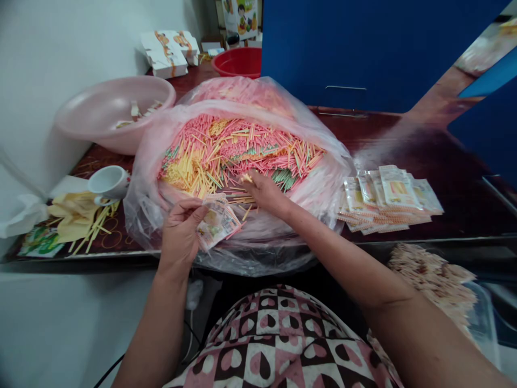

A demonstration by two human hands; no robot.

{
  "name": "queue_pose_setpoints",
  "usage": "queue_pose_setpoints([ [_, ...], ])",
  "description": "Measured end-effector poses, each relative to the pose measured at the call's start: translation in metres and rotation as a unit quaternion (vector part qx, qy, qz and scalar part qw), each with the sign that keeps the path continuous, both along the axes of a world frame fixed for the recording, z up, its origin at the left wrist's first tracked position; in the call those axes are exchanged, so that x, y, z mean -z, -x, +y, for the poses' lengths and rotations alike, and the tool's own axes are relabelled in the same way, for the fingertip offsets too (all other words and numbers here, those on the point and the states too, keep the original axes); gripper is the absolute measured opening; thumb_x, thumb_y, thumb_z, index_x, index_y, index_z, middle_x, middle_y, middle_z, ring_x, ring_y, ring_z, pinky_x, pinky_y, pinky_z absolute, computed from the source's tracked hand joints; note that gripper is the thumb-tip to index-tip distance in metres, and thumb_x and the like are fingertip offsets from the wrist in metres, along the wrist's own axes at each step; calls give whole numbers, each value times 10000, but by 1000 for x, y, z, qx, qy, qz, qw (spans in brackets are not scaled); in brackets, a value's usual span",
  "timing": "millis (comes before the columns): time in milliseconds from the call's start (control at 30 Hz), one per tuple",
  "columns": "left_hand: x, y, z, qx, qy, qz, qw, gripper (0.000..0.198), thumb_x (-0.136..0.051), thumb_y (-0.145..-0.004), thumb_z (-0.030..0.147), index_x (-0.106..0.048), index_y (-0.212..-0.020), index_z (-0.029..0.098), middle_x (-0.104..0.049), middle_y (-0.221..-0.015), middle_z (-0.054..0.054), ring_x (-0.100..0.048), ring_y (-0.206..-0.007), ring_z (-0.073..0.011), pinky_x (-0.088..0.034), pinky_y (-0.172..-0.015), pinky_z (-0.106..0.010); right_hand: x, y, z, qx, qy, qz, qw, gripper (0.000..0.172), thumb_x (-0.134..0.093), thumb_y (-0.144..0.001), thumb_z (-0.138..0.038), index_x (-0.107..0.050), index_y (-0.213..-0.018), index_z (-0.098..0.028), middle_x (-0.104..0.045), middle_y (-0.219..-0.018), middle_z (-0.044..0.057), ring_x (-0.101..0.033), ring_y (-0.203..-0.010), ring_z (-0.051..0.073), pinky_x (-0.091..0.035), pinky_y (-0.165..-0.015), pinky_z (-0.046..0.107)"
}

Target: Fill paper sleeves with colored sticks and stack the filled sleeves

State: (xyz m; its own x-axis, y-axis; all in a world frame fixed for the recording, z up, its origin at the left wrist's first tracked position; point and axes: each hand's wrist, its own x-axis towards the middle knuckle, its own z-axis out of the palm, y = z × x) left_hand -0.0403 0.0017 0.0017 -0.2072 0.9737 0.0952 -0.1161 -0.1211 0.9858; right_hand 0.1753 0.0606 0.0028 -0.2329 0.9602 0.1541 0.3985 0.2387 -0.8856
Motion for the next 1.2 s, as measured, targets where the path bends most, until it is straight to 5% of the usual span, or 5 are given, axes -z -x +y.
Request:
queue_pose_setpoints([
  [167,-5,-12,-1,-9,36,-58,998,335,-890,-607,334,-613,-751,210,-666,-818,24,-609,-755,-107,-522,-723,-239,-27,3,-1,55,-16,168,984,426,-565,-956,-631,-672,-976,-220,-767,-1167,98,-680,-1166,236,-502,-1041,411],
  [333,-9,-21,-2,11,74,-96,993,378,-915,-582,346,-610,-761,215,-650,-784,37,-598,-697,-98,-527,-671,-232,-26,12,1,60,48,277,958,488,-543,-944,-694,-661,-1065,-236,-785,-1107,104,-708,-1151,253,-553,-988,434],
  [533,-11,-19,-3,25,72,-155,985,413,-966,-546,312,-635,-766,199,-648,-750,50,-624,-695,-88,-542,-684,-213,-21,10,-1,70,16,233,970,397,-671,-903,-596,-709,-1015,-217,-768,-1172,92,-672,-1197,237,-469,-1106,427],
  [867,-10,-21,-2,25,62,-187,980,374,-967,-540,260,-651,-729,194,-657,-733,54,-622,-695,-83,-522,-687,-199,5,11,-4,43,81,170,981,306,-700,-854,-526,-666,-876,-223,-675,-795,-9,-617,-765,165,-516,-780,331],
  [1200,-8,-29,-3,40,64,-183,980,343,-957,-568,277,-673,-739,192,-695,-762,41,-635,-688,-91,-527,-677,-215,-66,35,-27,27,38,389,920,423,-628,-915,-701,-624,-959,-281,-762,-983,33,-694,-1198,244,-562,-1010,438],
])
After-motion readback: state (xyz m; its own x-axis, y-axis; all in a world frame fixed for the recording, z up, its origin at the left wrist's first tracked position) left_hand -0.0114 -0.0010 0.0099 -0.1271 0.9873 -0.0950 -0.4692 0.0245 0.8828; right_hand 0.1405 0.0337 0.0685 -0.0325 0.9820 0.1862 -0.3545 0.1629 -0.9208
